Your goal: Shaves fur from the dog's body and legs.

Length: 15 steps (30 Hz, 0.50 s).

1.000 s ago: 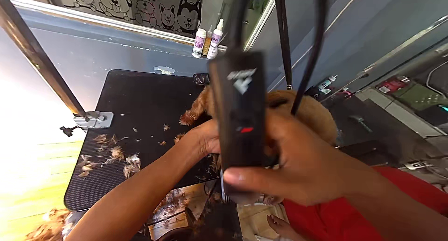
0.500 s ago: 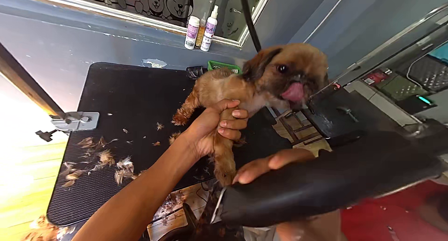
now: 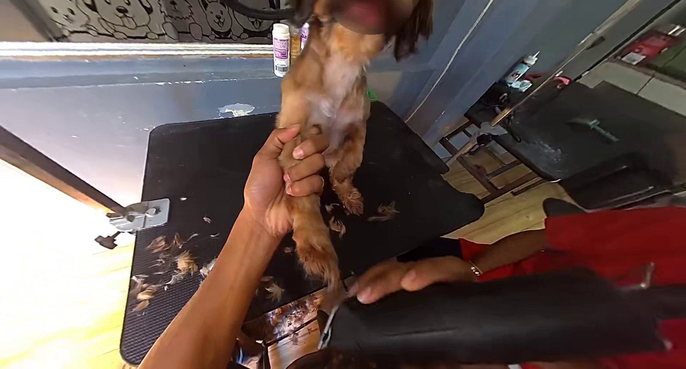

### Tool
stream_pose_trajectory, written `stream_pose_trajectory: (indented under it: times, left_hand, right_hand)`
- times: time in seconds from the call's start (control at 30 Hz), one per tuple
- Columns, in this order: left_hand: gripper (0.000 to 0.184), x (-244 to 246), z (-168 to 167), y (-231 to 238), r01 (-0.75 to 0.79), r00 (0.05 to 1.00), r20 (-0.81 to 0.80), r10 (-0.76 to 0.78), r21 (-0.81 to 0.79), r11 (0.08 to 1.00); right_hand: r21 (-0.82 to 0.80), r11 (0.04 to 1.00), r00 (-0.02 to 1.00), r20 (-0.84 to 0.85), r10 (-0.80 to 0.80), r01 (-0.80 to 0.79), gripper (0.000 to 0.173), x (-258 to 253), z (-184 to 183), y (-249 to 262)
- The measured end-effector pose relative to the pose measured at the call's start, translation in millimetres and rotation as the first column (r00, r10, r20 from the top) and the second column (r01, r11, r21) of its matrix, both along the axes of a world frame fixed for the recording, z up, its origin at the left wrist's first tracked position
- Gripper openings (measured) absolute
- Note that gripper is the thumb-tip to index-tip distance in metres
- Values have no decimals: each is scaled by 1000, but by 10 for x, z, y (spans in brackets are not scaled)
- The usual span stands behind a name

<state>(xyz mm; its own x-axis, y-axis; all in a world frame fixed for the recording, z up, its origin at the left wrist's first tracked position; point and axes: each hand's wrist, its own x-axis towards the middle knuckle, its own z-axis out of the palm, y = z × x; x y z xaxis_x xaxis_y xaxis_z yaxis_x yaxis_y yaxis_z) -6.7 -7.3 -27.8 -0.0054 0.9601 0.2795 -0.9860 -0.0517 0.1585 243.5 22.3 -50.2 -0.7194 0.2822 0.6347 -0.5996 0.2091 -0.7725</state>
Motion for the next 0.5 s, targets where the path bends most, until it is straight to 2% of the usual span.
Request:
stream_pose_trajectory:
  times: [0.03, 0.1, 0.17, 0.2, 0.27, 0.3, 0.33, 0.4, 0.47, 0.5]
  left_hand:
    - [26, -41, -19, -20, -13, 1000, 1, 13, -16, 1000]
    - [26, -86, -68, -75, -34, 999, -11, 33, -51, 998]
    - [26, -121, -136, -124, -44, 997, -59, 39, -79, 996]
    - [26, -141, -170, -141, -47, 994, -106, 37, -94, 994]
    - [25, -202, -200, -171, -80, 967, -252, 38, -159, 984]
    - [23, -236, -180, -172, -138, 924, -380, 51, -206, 969]
    - [21, -270, -136, -144, -226, 838, -543, 63, -240, 944]
    - [17, -323, 5, -22, -433, 517, -853, 66, -194, 880]
    - [19, -359, 145, 69, -591, 148, -988, 43, -54, 805]
    - [16, -462, 147, 46, -600, -30, -998, 63, 69, 797]
  right_hand:
    - [-27, 999, 999, -27, -17, 17, 60, -16, 9, 26]
    - [-54, 984, 979, -107, -175, 170, 57, -86, 8, 68]
    - [-70, 947, 943, -90, -319, 314, 54, -193, -71, 7]
    - [-81, 951, 952, -48, -304, 299, 54, -262, -164, -42]
    - [-156, 980, 992, 15, -122, 123, 56, -403, -439, -154]
    - [-204, 978, 999, 43, -33, 41, 55, -449, -602, -223]
    - [-243, 970, 996, 82, 27, -7, 55, -466, -756, -299]
    - [-336, 941, 980, 164, 110, -49, 54, -438, -1000, -426]
    - [-398, 917, 960, 241, 145, -38, 53, -385, -970, -480]
    - [-382, 924, 949, 292, 122, -2, 51, -367, -803, -457]
